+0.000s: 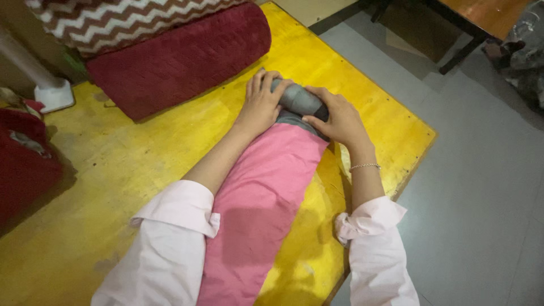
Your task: The person rolls a pink and grey cloth on a yellow table into a tight cylindrical bundle. They repeatedly adjust and re-roll the fabric to maintain a compact shape, smoothing the surface as they work.
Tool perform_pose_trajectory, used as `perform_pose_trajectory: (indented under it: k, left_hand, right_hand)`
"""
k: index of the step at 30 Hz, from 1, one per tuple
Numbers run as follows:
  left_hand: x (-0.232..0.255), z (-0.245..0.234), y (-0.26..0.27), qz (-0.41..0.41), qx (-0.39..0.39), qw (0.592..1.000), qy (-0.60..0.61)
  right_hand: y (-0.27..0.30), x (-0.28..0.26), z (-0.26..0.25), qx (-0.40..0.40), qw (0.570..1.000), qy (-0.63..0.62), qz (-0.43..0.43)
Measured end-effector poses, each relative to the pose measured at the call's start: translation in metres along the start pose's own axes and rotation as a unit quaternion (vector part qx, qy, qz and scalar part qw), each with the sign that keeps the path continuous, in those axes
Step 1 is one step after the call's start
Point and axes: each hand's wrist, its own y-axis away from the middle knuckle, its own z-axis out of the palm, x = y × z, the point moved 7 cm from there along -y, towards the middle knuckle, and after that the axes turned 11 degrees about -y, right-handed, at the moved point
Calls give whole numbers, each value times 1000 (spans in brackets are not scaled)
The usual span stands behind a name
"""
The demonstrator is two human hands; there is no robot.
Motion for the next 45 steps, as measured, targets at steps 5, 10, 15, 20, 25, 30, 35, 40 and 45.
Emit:
perform_pose_trajectory:
  k: [5, 10, 15, 20, 25, 30, 35, 40, 45]
  left_hand:
    - [2, -10, -2, 2, 25, 1000, 9]
    - [-1, -9, -1, -7, 24, 999, 37]
    - [-17, -1, -7, -13, 7, 990, 137]
    - [-58, 10, -3, -192, 88, 974, 82]
    - [-66, 40, 2, -197, 72, 973, 93]
    - [-74, 60, 4, -193, 48, 975, 97]
    - [-86, 67, 6, -243, 88, 954, 153]
    - [-105, 80, 12, -336, 47, 892, 298]
    - [-108, 89, 15, -377, 3, 865, 330]
  right_hand:
    - [-5, 21, -5, -17, 989, -48, 137]
    - [-4, 15, 4, -23, 994, -74, 75]
    - [-6, 17, 7, -30, 992, -65, 100]
    - [-3, 1, 4, -3, 999, -45, 25]
    - [-4, -8, 0, 10, 999, -35, 2]
    - [-4, -9, 1, 1, 1000, -21, 13]
    - [-4, -6, 2, -7, 999, -35, 14]
    - [-4, 0, 0, -5, 997, -72, 1]
    - [-3, 6, 0, -18, 996, -88, 11]
